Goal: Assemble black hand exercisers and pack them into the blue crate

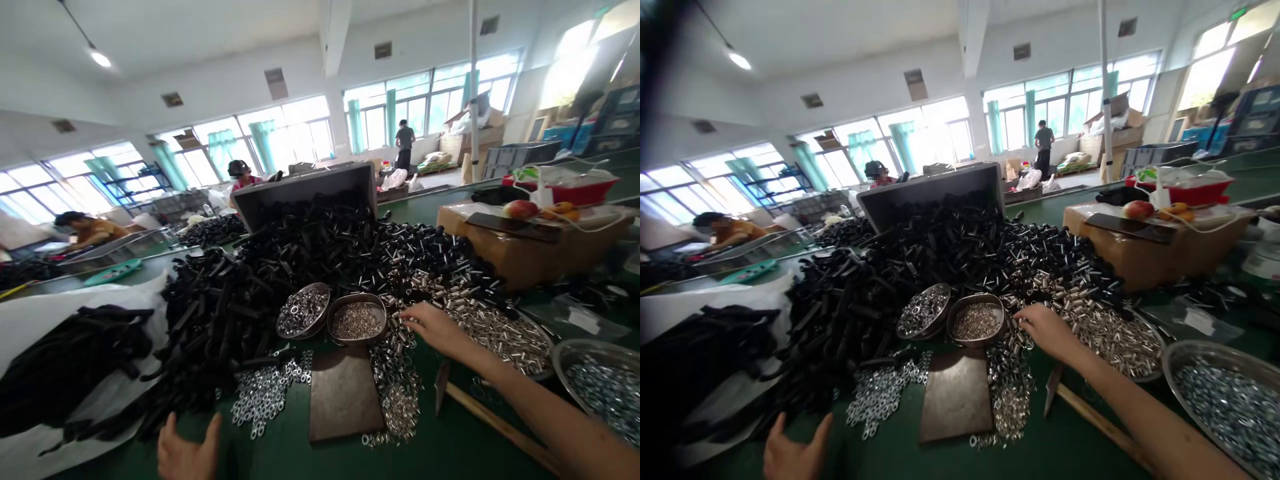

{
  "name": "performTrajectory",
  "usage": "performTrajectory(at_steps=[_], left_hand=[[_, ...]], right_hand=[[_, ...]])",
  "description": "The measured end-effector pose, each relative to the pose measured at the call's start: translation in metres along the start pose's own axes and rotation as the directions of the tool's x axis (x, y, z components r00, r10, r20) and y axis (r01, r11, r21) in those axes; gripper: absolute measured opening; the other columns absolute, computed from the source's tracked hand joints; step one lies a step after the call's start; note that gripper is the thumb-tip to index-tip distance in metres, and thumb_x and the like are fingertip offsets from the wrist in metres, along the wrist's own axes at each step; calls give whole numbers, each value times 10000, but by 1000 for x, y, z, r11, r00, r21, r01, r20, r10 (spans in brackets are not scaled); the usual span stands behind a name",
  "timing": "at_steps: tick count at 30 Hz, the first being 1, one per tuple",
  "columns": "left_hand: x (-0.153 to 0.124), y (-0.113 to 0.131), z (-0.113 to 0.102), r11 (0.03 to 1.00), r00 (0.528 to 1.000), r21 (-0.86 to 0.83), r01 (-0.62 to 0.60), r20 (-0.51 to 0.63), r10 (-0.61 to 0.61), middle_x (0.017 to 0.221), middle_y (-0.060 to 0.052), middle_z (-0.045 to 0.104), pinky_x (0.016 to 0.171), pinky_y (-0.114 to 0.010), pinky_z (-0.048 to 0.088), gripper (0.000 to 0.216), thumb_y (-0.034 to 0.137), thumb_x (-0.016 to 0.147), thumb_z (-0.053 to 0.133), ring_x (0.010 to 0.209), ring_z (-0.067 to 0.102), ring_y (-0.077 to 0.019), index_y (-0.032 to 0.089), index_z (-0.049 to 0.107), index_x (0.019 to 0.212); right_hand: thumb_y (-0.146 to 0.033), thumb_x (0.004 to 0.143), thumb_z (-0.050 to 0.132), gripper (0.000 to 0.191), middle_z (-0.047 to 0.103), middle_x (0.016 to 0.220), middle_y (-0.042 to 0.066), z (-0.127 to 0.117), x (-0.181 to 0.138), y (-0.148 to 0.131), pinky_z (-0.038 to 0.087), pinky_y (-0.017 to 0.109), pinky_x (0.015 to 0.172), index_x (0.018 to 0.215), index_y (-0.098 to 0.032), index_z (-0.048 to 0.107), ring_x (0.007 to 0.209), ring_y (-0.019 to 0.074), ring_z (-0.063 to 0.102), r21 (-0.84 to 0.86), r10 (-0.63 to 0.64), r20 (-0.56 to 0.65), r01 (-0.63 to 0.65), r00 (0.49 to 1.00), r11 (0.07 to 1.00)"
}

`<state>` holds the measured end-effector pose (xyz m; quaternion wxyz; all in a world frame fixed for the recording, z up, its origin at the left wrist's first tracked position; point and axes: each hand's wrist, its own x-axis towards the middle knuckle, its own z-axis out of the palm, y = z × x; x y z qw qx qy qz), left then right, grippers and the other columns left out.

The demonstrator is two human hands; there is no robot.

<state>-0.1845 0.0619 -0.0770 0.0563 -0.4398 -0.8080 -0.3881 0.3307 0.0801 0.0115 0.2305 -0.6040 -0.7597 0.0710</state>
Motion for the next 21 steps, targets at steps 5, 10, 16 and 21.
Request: performTrajectory(at_steps=[5, 10, 16, 21], left_hand=[[-38, 43, 23, 978, 974, -48, -201, -119, 194, 1422, -259, 311, 1068, -558, 237, 811, 605, 778, 438, 1338, 277, -381, 64, 340, 1374], [-41, 61, 47, 952, 947, -62, -299, -147, 287, 1422, -254, 304, 1070, -548, 238, 713, 514, 814, 480, 1338, 277, -369, 74, 354, 1361], [-42, 61, 49, 944, 941, -56, -324, -118, 316, 1424, -225, 309, 1076, -532, 237, 667, 451, 811, 534, 1335, 285, -349, 107, 356, 1353], [-44, 71, 39, 947, 947, -87, -310, -116, 300, 1419, -208, 320, 1085, -519, 222, 672, 439, 789, 581, 1336, 281, -336, 115, 368, 1338]], right_hand=[[-161, 845, 495, 245, 675, 1000, 56, 20, 103, 23, 419, 328, 904, 995, -208, 682, 1001, 195, 557, -79, 9, -48, -13, 999, 997], [-177, 856, 526, 372, 587, 1194, 82, 44, 197, 17, 408, 358, 932, 1226, -199, 542, 1108, 205, 498, -140, 11, -133, -30, 991, 990], [-299, 819, 611, 303, 621, 1053, 81, 61, 260, 4, 450, 399, 842, 1099, -184, 600, 1015, 231, 544, -133, 94, -146, -114, 985, 985], [-259, 801, 604, 298, 604, 1122, 59, 28, 251, -7, 427, 367, 847, 1098, -236, 603, 1078, 240, 502, -104, 143, -219, -168, 965, 980]])
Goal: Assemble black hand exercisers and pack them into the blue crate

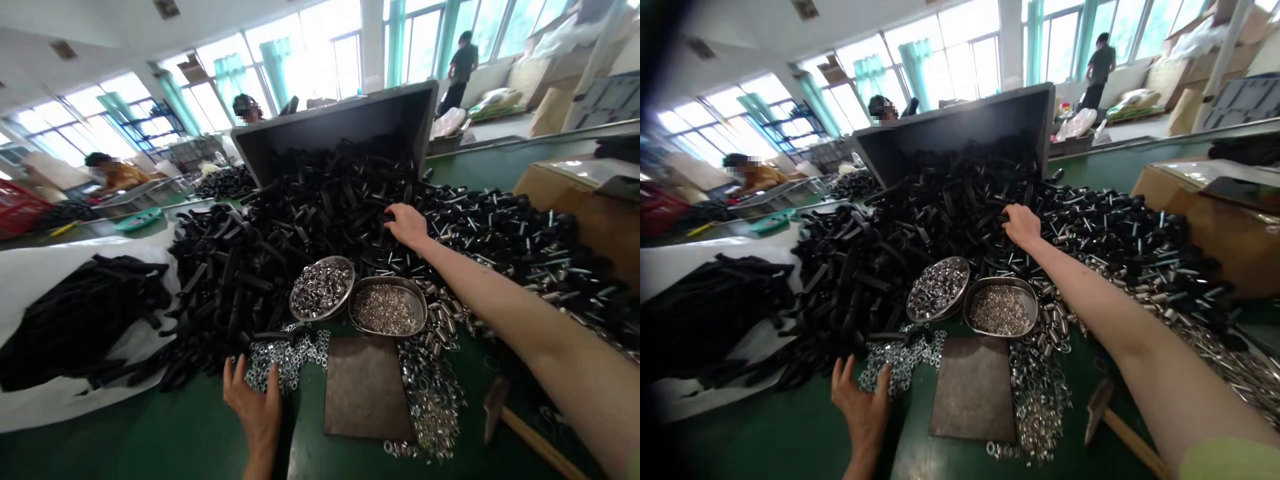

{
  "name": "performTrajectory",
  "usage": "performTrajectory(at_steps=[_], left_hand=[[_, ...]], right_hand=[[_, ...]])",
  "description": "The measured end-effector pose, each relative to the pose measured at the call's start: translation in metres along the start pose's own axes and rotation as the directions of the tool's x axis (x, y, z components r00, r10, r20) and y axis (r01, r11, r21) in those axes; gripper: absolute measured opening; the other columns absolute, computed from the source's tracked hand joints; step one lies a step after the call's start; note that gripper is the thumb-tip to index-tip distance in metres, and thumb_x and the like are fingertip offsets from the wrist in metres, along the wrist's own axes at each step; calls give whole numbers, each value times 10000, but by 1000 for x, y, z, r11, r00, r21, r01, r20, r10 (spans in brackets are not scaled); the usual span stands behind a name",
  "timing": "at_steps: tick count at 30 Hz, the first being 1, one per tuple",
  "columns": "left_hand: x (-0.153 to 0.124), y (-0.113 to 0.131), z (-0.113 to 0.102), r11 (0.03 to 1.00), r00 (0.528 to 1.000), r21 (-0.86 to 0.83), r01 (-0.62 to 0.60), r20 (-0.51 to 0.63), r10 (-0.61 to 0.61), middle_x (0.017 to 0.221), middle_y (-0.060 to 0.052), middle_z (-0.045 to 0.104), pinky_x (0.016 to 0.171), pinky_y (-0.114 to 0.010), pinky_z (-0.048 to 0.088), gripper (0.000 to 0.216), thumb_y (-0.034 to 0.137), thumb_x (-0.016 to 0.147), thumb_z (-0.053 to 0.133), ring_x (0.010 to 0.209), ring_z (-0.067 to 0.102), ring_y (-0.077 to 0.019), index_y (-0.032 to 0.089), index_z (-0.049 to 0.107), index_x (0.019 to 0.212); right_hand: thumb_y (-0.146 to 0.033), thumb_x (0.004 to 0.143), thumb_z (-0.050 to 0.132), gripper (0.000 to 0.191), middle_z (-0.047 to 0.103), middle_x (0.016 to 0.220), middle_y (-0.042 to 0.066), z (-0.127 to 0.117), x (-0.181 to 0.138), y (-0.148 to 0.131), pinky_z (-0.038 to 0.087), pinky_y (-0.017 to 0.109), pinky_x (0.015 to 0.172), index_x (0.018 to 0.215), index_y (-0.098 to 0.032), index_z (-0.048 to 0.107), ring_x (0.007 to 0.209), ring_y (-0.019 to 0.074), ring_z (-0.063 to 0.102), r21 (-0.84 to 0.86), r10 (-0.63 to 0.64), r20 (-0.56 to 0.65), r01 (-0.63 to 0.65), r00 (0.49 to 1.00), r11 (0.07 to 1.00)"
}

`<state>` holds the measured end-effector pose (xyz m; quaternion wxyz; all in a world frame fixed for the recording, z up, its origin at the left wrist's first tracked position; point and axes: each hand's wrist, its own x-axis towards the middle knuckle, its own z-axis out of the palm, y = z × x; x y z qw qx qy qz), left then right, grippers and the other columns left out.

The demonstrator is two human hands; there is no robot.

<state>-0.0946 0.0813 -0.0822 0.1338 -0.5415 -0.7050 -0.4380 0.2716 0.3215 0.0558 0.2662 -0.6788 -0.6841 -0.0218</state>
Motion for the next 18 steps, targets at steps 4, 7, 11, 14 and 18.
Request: performTrajectory(at_steps=[4, 7, 11, 14, 18], left_hand=[[3, 39, -16, 993, 998, -112, -47, 45, 53, 1423, -179, 325, 1093, -507, 205, 555, 390, 772, 629, 1332, 283, -326, 139, 476, 1243], [0, 86, -35, 901, 923, -434, 6, 350, 162, 1389, -117, 394, 1081, -469, 265, 452, 352, 812, 595, 1297, 356, -274, 205, 496, 1228], [-19, 144, -57, 592, 449, -648, 478, 760, 470, 1288, -110, 504, 976, -415, 417, 630, 446, 754, 651, 1170, 493, -269, 214, 443, 1301], [-37, 160, -62, 506, 157, -456, 732, 835, 527, 947, -81, 626, 722, -337, 523, 595, 447, 748, 654, 807, 619, -198, 148, 491, 1237], [-51, 143, -59, 540, 183, -337, 771, 930, 319, 699, 1, 554, 582, -244, 470, 374, 405, 752, 637, 589, 540, -115, 125, 595, 996]], right_hand=[[-264, 798, 619, 270, 608, 1106, 40, -64, -58, -8, 415, 352, 859, 1064, -221, 620, 1045, 215, 521, 201, -172, 45, 160, 984, 966], [-204, 762, 664, 230, 642, 967, 10, -101, -133, -27, 436, 308, 811, 990, -206, 638, 901, 160, 574, 493, -426, 229, 273, 875, 826], [-134, 800, 614, 164, 641, 930, 7, -110, -232, -56, 457, 277, 784, 948, -199, 643, 867, 126, 582, 749, -601, 334, 183, 726, 637], [-113, 819, 569, 257, 641, 1023, 16, -97, -279, -61, 467, 307, 853, 1038, -233, 629, 959, 139, 582, 784, -544, 327, 100, 773, 613], [-200, 848, 539, 272, 631, 1109, 51, -72, -310, -31, 435, 419, 949, 1100, -259, 621, 1071, 204, 549, 524, -280, 243, 118, 929, 844]])
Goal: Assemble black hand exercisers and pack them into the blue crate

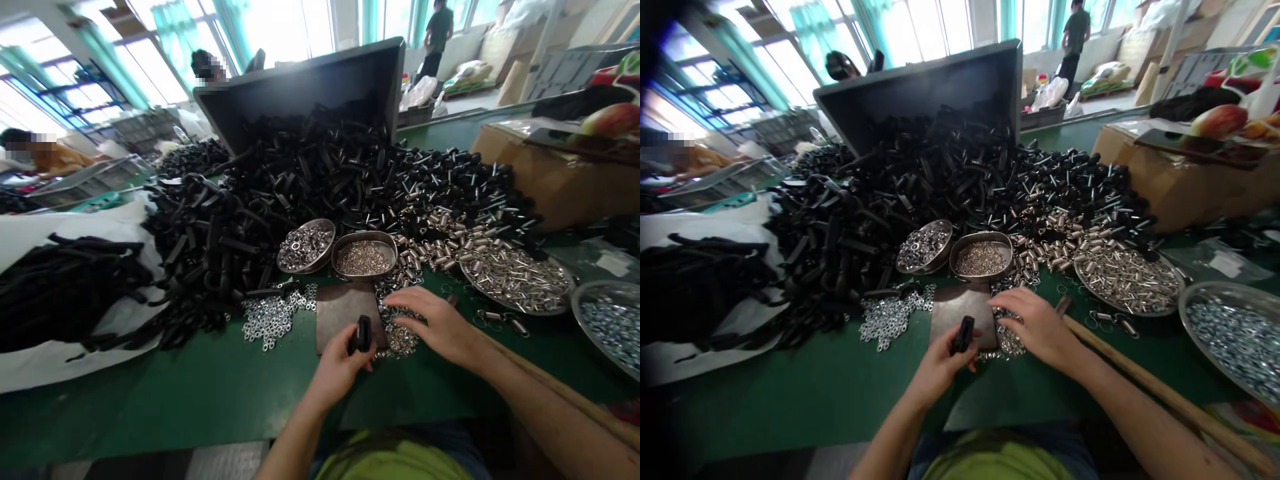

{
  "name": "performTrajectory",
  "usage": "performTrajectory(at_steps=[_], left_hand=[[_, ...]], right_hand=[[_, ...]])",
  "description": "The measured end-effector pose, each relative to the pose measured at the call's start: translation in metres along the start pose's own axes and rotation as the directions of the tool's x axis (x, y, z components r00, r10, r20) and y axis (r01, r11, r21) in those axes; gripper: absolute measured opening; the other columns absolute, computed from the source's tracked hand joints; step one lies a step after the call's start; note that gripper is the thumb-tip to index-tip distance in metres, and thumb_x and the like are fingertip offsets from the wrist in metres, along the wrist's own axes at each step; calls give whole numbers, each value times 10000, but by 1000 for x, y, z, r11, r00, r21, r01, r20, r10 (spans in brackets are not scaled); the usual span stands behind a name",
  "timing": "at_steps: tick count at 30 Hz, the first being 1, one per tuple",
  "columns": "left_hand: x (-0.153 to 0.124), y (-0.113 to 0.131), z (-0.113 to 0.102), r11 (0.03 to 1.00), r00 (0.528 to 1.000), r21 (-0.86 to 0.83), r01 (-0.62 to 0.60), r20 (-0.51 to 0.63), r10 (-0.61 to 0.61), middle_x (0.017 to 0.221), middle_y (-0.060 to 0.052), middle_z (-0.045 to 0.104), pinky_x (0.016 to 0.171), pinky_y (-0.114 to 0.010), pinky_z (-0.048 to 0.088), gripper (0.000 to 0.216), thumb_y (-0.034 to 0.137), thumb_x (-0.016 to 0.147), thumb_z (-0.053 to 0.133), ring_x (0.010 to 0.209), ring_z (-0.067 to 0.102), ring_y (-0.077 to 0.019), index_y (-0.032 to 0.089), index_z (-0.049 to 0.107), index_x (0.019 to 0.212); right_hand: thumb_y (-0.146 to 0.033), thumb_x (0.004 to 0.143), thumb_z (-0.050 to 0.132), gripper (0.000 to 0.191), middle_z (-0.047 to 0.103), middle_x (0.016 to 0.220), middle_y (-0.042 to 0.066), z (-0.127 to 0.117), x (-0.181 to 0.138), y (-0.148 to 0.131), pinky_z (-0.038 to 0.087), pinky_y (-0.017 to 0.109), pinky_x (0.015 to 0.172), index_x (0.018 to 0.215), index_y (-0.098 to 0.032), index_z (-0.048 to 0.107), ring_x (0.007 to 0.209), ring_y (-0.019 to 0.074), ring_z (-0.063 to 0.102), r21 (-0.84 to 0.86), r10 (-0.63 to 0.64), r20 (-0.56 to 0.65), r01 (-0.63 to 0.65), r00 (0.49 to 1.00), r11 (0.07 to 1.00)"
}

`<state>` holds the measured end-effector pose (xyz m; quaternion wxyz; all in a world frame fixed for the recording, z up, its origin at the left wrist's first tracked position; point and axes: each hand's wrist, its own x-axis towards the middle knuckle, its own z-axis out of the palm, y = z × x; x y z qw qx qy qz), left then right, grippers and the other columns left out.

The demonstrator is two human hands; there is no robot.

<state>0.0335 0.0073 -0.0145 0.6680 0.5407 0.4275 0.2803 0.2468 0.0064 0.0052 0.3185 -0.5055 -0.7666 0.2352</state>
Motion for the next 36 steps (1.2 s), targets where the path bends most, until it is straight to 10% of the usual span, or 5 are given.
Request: performTrajectory(at_steps=[9, 19, 28, 36], left_hand=[[-32, -31, -52, 983, 872, 175, 55, -488, 38, 609, 47, 501, 494, -182, 325, 291, 405, 721, 666, 507, 414, -70, 146, 592, 831], [-30, -46, -41, 873, 905, 487, 16, -378, 195, 727, -4, 647, 640, -227, 418, 213, 370, 794, 579, 694, 582, -156, 166, 641, 798], [-18, -49, -106, 393, 810, 832, 391, -514, 283, 1034, -83, 636, 752, -320, 447, 284, 228, 790, 476, 929, 598, -245, 181, 573, 1053], [-30, -61, -129, 360, 785, 852, 381, -503, 360, 1122, -105, 584, 909, -396, 429, 419, 306, 800, 489, 1049, 536, -270, 152, 517, 1188]], right_hand=[[-188, 858, 486, 265, 617, 1116, 94, 20, -6, 71, 471, 435, 868, 1035, -226, 680, 1041, 258, 529, -461, -19, -19, 8, 1000, 887], [-235, 894, 463, 227, 613, 1088, 74, 44, -66, 37, 473, 417, 905, 1036, -245, 640, 1045, 224, 544, -304, -1, -217, -67, 976, 950], [-134, 862, 389, 332, 601, 1119, 92, 43, -89, 84, 420, 497, 975, 1035, -242, 651, 1116, 257, 510, -407, 4, -276, -120, 961, 906], [-205, 889, 431, 243, 600, 1075, 99, 18, -64, 77, 430, 450, 946, 1019, -200, 636, 1058, 243, 522, -412, 71, -310, -201, 948, 889]])
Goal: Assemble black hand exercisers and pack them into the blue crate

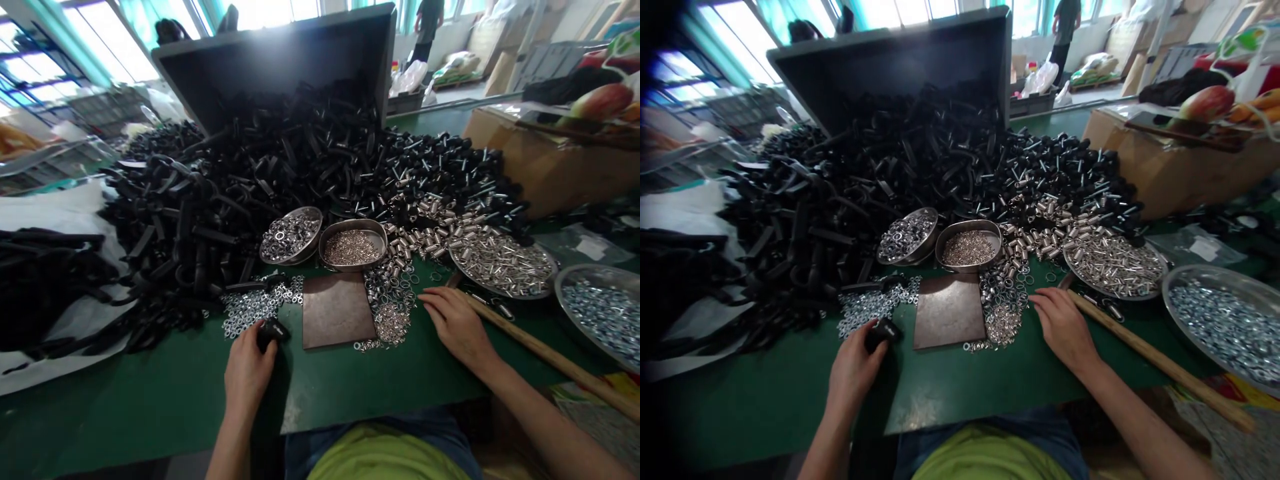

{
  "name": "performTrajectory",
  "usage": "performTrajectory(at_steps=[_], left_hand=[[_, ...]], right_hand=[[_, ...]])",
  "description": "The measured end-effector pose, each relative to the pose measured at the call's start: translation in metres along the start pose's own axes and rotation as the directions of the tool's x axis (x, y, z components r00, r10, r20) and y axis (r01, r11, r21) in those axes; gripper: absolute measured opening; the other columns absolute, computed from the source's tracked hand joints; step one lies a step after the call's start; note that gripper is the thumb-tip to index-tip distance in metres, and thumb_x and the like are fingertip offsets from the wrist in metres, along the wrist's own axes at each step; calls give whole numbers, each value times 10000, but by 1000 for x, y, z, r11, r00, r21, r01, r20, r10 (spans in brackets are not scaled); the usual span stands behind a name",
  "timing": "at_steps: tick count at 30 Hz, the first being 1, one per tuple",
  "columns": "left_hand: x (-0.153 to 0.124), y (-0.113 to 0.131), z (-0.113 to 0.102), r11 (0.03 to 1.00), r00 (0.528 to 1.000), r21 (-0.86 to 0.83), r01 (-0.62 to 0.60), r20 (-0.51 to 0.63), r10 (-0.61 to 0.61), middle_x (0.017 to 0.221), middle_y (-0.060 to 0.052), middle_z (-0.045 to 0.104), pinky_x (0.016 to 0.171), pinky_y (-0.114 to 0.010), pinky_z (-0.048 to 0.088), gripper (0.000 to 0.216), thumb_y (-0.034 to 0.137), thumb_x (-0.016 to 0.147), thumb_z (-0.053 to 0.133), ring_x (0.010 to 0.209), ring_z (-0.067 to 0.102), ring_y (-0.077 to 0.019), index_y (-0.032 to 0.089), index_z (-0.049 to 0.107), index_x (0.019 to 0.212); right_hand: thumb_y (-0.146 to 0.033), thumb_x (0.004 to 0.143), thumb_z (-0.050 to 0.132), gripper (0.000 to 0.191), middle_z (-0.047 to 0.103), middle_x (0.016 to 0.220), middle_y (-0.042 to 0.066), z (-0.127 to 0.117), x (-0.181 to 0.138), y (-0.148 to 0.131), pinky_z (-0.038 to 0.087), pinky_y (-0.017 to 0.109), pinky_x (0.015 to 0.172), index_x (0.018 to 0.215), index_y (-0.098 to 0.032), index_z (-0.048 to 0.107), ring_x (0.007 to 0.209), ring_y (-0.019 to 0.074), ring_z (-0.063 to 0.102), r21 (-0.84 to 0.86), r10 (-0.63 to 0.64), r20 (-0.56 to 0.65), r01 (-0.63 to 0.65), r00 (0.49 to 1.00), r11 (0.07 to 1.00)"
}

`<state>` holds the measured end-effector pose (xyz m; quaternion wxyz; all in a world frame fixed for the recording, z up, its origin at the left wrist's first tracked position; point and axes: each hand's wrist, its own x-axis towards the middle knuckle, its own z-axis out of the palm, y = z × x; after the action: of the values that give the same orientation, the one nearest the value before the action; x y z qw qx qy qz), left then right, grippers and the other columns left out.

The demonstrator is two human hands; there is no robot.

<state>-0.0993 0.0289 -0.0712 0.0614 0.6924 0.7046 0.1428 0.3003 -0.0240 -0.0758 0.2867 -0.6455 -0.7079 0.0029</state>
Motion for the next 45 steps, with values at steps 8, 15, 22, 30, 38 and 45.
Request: performTrajectory(at_steps=[8, 15, 22, 30, 38, 45], left_hand=[[5, 111, -2, 865, 893, -237, -442, -21, 450, 1132, -77, 532, 913, -368, 434, 320, 210, 820, 530, 1058, 502, -224, 225, 583, 1135], [39, 189, 35, 729, 709, -199, -655, 172, 684, 1033, -58, 541, 817, -331, 457, 299, 245, 763, 663, 932, 531, -205, 255, 644, 1061], [58, 216, 54, 732, 721, -55, -679, 140, 679, 960, -69, 553, 783, -316, 454, 178, 246, 887, 494, 884, 531, -191, 189, 636, 976], [34, 197, 34, 722, 803, -391, -570, -80, 591, 1108, -65, 570, 877, -298, 451, 224, 193, 866, 534, 1008, 535, -174, 199, 623, 1071], [-66, 126, 17, 734, 861, -516, -443, -15, 509, 1042, -75, 600, 839, -332, 500, 203, 183, 873, 512, 965, 570, -179, 212, 624, 1040], [-102, 133, 41, 821, 870, -340, -458, 16, 492, 1288, -147, 469, 975, -445, 453, 460, 216, 854, 527, 1189, 459, -254, 179, 448, 1306]], right_hand=[[-204, 795, 559, 388, 515, 1254, 63, 13, 51, -23, 443, 426, 917, 1173, -284, 590, 1150, 257, 456, -25, -55, 292, 66, 955, 998], [-148, 798, 567, 212, 578, 1043, 43, 28, 80, -12, 463, 325, 841, 939, -258, 681, 955, 191, 557, 52, -103, 288, 92, 952, 994], [-173, 820, 557, 206, 569, 1117, 91, 23, 91, 11, 418, 401, 928, 985, -202, 677, 1062, 244, 504, 8, -55, 161, 54, 985, 998], [-237, 904, 448, 233, 621, 1026, 84, 4, 19, -8, 462, 391, 884, 989, -192, 660, 994, 225, 540, 31, -31, 90, 28, 995, 999], [-289, 909, 455, 350, 513, 1274, 125, 32, -9, -34, 384, 441, 1032, 1219, -162, 557, 1234, 244, 400, 76, -98, 144, 87, 985, 993], [-259, 906, 453, 354, 501, 1290, 113, 35, -3, -47, 379, 434, 1045, 1238, -176, 549, 1250, 241, 381, 108, -158, 234, 136, 959, 985]])
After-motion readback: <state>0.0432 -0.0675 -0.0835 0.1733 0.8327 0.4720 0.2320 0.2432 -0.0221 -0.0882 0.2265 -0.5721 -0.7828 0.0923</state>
